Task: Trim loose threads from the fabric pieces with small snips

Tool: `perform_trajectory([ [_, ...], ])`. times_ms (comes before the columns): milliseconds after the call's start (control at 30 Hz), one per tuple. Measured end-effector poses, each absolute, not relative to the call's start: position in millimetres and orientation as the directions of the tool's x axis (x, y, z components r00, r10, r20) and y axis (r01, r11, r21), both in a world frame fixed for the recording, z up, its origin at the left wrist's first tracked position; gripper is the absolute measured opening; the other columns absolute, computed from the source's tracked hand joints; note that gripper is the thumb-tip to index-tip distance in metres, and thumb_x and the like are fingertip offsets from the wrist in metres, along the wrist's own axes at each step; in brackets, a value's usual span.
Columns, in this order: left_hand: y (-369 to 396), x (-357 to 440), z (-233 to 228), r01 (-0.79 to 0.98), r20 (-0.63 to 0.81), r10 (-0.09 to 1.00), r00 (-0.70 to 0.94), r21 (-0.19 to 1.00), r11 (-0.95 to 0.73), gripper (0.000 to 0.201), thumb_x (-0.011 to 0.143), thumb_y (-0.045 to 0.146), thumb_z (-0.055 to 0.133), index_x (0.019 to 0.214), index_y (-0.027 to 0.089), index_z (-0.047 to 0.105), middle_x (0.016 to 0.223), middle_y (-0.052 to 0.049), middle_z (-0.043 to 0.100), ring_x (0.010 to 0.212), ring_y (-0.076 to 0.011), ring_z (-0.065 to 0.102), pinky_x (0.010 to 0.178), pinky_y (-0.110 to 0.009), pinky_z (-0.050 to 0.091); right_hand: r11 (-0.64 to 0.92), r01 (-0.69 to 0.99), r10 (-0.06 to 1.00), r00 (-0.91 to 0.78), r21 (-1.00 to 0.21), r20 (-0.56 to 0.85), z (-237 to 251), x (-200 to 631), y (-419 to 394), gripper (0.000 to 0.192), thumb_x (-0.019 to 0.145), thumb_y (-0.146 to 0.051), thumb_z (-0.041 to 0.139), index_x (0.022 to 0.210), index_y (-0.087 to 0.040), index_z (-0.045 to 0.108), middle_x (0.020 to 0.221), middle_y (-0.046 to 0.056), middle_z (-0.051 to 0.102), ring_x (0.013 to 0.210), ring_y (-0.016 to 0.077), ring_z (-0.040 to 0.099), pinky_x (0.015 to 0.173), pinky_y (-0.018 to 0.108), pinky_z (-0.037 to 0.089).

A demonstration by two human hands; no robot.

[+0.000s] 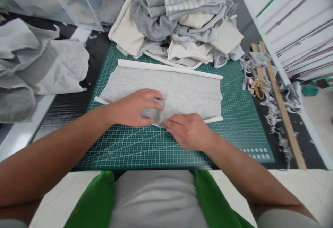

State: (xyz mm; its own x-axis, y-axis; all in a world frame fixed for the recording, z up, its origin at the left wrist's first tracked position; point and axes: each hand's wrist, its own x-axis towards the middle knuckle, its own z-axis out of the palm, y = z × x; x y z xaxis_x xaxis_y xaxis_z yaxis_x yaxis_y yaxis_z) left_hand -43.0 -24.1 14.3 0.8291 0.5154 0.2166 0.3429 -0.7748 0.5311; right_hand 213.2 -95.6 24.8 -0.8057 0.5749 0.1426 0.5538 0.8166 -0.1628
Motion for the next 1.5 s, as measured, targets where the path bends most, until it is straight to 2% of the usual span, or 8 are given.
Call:
perform_trajectory([
  [1067, -23.5, -42.1, 12.5, 0.312, 0.256, 0.499, 0.828, 0.529, -0.789, 0.041, 0.077, 0.027, 0.072, 0.118, 0.019, 0.070, 0.134, -0.014, 0.059, 0.126, -0.0301, 0.057, 0.111, -0.049, 0.045, 0.830, 0.545, 0.557, -0.801, -0.117, 0.219, 23.5, 205.7, -95.2, 0.026, 0.095, -0.020, 0.054, 0.115, -0.011, 0.068, 0.095, 0.006, 0.073, 0.071, 0.0175, 0.065, 0.056, 0.033, 0.044],
  [1333, -23.1, -42.1, 11.9, 0.312, 0.253, 0.502, 0.827, 0.536, -0.785, 0.042, 0.077, 0.027, 0.071, 0.119, 0.020, 0.069, 0.136, -0.014, 0.058, 0.127, -0.0302, 0.056, 0.111, -0.050, 0.044, 0.828, 0.549, 0.560, -0.808, -0.112, 0.184, 22.7, 205.3, -95.4, 0.027, 0.097, -0.020, 0.051, 0.116, -0.011, 0.068, 0.094, 0.006, 0.073, 0.072, 0.0160, 0.064, 0.057, 0.032, 0.041],
  [1500, -23.0, -42.0, 12.4, 0.319, 0.247, 0.508, 0.825, 0.537, -0.781, 0.041, 0.078, 0.027, 0.071, 0.118, 0.021, 0.069, 0.136, -0.013, 0.059, 0.127, -0.0296, 0.056, 0.111, -0.049, 0.045, 0.845, 0.526, 0.534, -0.827, -0.094, 0.176, 23.0, 204.8, -95.3, 0.026, 0.098, -0.016, 0.048, 0.112, -0.011, 0.069, 0.087, 0.005, 0.070, 0.071, 0.0164, 0.062, 0.057, 0.032, 0.041],
])
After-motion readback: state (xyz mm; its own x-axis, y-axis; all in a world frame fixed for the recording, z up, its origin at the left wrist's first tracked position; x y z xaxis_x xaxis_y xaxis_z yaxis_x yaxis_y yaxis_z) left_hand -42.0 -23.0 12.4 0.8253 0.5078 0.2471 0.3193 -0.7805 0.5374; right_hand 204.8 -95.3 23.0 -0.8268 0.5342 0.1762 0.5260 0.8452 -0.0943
